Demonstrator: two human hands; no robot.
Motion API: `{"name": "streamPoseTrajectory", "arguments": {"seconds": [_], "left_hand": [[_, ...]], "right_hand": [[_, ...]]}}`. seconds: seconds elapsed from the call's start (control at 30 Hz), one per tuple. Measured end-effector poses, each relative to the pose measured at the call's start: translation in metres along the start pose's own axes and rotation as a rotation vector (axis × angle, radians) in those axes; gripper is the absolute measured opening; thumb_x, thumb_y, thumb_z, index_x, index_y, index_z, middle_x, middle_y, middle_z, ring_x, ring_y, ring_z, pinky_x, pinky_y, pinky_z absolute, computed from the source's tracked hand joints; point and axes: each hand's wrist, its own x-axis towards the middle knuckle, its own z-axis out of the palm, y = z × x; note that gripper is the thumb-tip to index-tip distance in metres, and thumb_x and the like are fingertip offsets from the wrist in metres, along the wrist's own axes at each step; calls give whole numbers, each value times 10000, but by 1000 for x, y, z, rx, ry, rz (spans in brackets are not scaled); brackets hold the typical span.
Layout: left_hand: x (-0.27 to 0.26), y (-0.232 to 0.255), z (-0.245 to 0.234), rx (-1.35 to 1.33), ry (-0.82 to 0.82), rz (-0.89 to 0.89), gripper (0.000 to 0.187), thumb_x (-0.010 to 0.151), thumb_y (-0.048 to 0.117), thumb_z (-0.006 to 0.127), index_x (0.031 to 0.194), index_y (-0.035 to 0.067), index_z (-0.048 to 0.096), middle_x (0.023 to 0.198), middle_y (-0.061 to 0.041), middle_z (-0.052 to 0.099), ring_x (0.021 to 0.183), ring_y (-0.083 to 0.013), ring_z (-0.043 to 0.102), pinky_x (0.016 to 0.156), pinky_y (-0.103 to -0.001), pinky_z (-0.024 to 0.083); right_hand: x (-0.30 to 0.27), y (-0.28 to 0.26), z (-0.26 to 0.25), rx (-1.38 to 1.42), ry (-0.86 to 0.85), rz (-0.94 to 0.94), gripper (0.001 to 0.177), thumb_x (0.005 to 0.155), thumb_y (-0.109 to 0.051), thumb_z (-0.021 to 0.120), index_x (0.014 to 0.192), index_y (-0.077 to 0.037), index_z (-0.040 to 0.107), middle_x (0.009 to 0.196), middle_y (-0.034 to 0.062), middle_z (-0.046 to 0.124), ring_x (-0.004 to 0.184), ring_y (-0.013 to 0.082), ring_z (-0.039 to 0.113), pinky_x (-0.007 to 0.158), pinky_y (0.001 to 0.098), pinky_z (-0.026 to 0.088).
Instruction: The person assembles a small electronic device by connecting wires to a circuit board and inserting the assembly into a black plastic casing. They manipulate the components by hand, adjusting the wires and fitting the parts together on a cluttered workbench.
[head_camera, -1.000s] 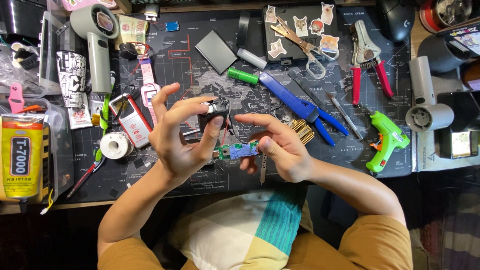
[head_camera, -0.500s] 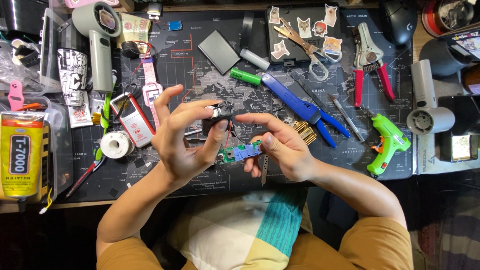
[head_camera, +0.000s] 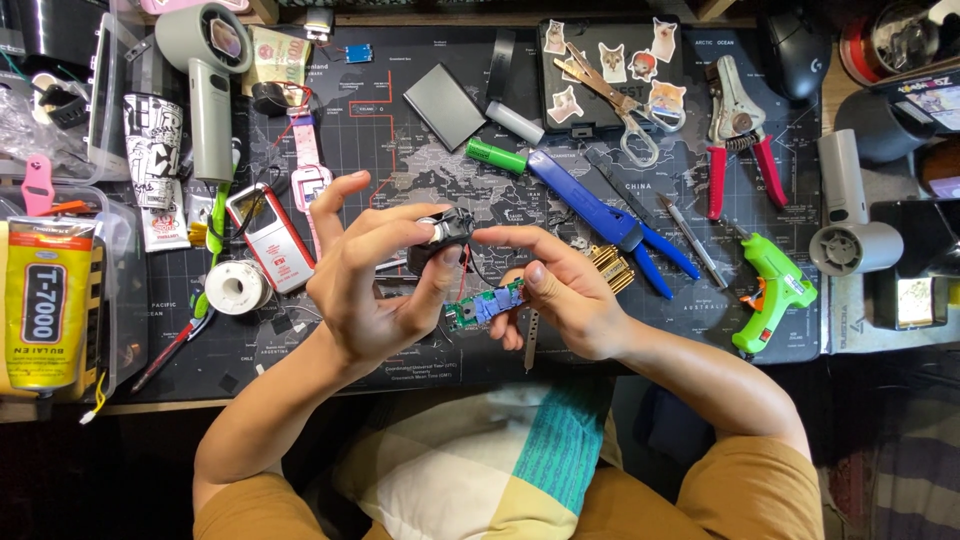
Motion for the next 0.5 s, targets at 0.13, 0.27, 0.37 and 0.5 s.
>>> {"name": "streamPoseTrajectory", "arguments": {"seconds": [0.13, 0.27, 0.37, 0.5], "left_hand": [[4, -2, -2, -9, -2, 58, 151, 1091, 78, 713, 1178, 49, 593, 1058, -202, 837, 912, -310, 874, 1213, -581, 418], [10, -5, -10, 37, -103, 235, 188, 1118, 73, 715, 1248, 51, 581, 1142, -210, 853, 915, -329, 890, 1205, -603, 391], [11, -9, -12, 22, -127, 268, 182, 1165, 134, 642, 1307, 43, 574, 1181, -225, 851, 984, -358, 894, 1219, -628, 395], [14, -12, -14, 19, -116, 275, 139, 1162, 98, 599, 1273, 15, 610, 1162, -220, 852, 984, -374, 890, 1226, -640, 397]], "right_hand": [[1, 1, 0, -1, -6, -25, 698, 1140, -437, 563, 1640, 17, 388, 888, 220, 757, 736, 282, 766, 654, 346, 642], [1, 9, -6, -41, 25, -70, 636, 1142, -378, 598, 1620, -2, 413, 961, 178, 759, 852, 300, 791, 709, 371, 679], [4, 0, -2, -84, 33, -73, 655, 1143, -364, 592, 1655, -1, 404, 977, 137, 774, 836, 250, 769, 748, 341, 665], [6, -3, -2, -132, 19, -120, 629, 1155, -341, 575, 1649, 11, 408, 948, 169, 773, 782, 217, 723, 737, 351, 660]]}}
